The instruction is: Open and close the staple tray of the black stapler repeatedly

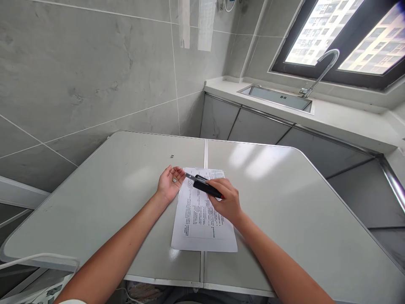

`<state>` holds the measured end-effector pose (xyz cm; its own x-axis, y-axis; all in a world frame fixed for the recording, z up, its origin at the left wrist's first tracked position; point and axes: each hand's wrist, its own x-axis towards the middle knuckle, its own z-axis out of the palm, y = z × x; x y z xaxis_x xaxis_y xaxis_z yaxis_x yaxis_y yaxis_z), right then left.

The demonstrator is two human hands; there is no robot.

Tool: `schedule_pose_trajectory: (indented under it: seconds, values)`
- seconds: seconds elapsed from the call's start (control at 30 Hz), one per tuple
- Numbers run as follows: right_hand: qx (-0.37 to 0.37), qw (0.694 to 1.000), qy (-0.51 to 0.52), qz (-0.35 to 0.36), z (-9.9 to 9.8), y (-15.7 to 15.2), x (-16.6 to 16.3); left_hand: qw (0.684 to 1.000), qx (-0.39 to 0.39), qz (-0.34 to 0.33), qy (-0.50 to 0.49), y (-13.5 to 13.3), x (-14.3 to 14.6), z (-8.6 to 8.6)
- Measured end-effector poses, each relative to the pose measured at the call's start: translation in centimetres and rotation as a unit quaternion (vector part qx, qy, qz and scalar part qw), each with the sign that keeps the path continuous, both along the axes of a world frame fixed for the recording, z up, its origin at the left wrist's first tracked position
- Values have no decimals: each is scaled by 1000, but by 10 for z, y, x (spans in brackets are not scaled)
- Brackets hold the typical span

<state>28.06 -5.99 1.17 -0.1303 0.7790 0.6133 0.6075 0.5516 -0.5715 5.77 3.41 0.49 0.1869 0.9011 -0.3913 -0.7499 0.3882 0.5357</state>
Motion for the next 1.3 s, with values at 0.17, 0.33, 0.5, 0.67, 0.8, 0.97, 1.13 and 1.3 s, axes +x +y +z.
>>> schedule_pose_trajectory:
  seconds: [0.17,0.33,0.5,0.67,0.8,0.97,1.13,1.3]
  values:
    - [-165,981,29,95,0,-1,3,996,78,-30,20,5,-12,0]
    - [-185,975,2,123,-6,0,1,983,164,-82,19,0,-11,9]
    - [-193,973,-28,123,-1,1,1,967,232,-89,53,-7,-3,18]
    - [-107,986,-43,118,6,2,-3,948,271,-129,107,-16,-2,30]
    - [9,998,-40,37,9,5,-11,918,309,-206,141,-22,-5,36]
    - [58,993,-106,14,28,16,-25,896,359,-209,155,-21,-15,40]
    - [14,986,-141,86,45,33,-39,875,379,-244,175,-19,-21,40]
    - [-7,988,-99,116,41,42,-45,874,378,-262,160,-19,-21,37]
